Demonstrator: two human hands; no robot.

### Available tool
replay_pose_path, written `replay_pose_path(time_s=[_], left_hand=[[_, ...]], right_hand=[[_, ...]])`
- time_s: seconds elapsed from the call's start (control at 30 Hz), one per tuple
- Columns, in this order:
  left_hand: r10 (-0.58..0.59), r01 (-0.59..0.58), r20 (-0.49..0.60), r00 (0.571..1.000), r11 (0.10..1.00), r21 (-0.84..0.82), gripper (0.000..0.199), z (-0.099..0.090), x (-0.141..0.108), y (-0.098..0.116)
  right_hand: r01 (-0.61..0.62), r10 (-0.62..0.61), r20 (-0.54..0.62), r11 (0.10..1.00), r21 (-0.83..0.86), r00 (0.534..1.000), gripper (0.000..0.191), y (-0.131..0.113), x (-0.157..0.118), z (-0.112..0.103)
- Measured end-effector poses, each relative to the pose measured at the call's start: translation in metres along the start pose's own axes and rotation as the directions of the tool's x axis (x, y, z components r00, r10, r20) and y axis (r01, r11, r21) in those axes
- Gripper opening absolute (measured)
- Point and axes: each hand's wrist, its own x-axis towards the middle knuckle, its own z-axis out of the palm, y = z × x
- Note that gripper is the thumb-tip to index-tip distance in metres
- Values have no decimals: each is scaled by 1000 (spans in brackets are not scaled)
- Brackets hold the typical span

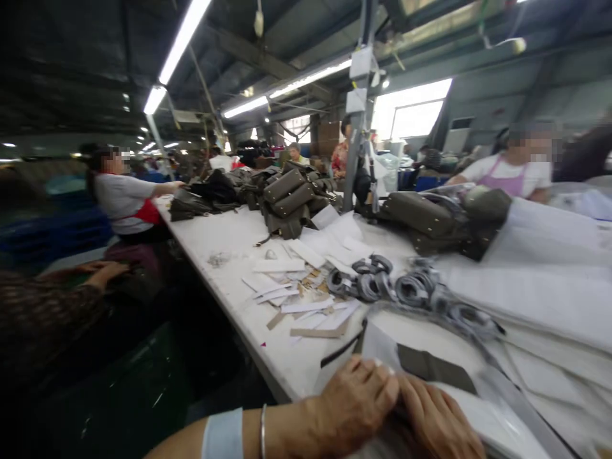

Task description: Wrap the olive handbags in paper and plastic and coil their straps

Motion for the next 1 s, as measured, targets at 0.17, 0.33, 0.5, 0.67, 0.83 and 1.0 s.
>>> replay_pose_path(time_s=[0.17,0.33,0.5,0.67,0.83,1.0], left_hand=[[-71,49,-158,985,989,-142,35,15,-8,5],[-49,19,-103,993,962,-274,32,19,-6,6],[-17,-13,-99,995,954,-300,28,24,-15,11],[-77,-8,-238,968,942,-335,28,31,-17,14],[-87,-57,-376,923,933,-355,37,35,-18,7],[-56,-91,-402,914,937,-337,36,44,-27,2]], right_hand=[[-120,125,150,992,-37,981,32,-23,24,-20],[-146,142,195,989,7,970,36,-29,21,-24],[-110,115,171,993,-37,979,37,-34,5,-17],[-149,159,141,986,-76,977,39,-40,2,-13],[-236,240,128,971,-42,962,41,-47,3,-12],[-383,324,295,908,168,899,48,-45,12,-39]])
